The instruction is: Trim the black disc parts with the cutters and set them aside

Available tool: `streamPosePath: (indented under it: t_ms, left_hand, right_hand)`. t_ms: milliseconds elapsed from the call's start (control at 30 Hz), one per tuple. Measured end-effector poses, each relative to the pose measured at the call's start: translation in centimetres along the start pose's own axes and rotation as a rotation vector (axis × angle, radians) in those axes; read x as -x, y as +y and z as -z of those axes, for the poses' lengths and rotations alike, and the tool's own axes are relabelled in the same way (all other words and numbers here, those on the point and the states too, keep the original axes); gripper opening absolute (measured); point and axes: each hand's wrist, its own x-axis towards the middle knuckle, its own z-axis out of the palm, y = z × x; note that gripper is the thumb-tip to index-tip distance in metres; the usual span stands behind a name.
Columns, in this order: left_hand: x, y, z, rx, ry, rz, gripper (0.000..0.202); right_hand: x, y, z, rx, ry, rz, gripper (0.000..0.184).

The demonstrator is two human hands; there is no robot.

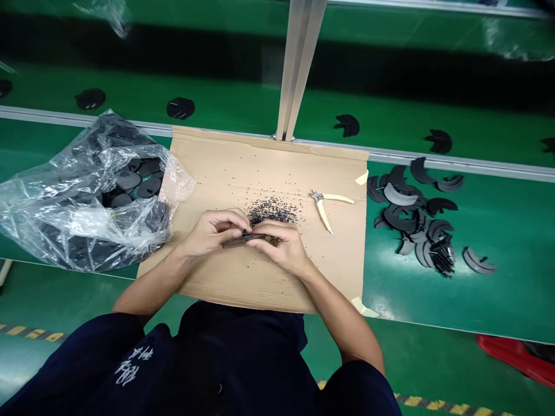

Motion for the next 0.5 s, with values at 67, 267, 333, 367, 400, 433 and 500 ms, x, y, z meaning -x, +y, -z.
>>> streamPosePath:
  t_ms: [67, 267, 333, 367, 400, 433, 500]
  left_hand:
    - [0.1, -0.2, 0.2, 0.052, 0.002, 0.048, 0.028]
    - [0.4, -0.1, -0.2, 0.113, -0.014, 0.039, 0.023]
    - [0.4, -0.2, -0.5, 0.086, 0.017, 0.041, 0.026]
    - [0.4, -0.3, -0.6, 0.074, 0.041, 0.048, 0.029]
    - [0.3, -0.5, -0.7, 0.074, 0.064, 0.058, 0.035]
    - [0.3, -0.7, -0.8, 0.084, 0.076, 0.067, 0.043]
    - [0.4, -1.1, -0.9, 0.095, 0.068, 0.074, 0.056]
  right_hand:
    - [-0.1, 0.1, 0.2, -0.026, -0.020, -0.023, 0.019]
    - [0.0, 0.4, 0.7, 0.015, -0.035, 0.036, 0.017]
    - [0.1, 0.6, 0.5, 0.043, -0.006, 0.068, 0.015]
    - [0.1, 0.6, 0.3, 0.068, 0.030, 0.076, 0.013]
    - [0.1, 0.5, 0.1, 0.102, 0.077, 0.074, 0.011]
    - [0.1, 0.5, -0.1, 0.140, 0.125, 0.061, 0.010]
    - [0.2, 0.3, -0.1, 0.213, 0.172, 0.020, 0.011]
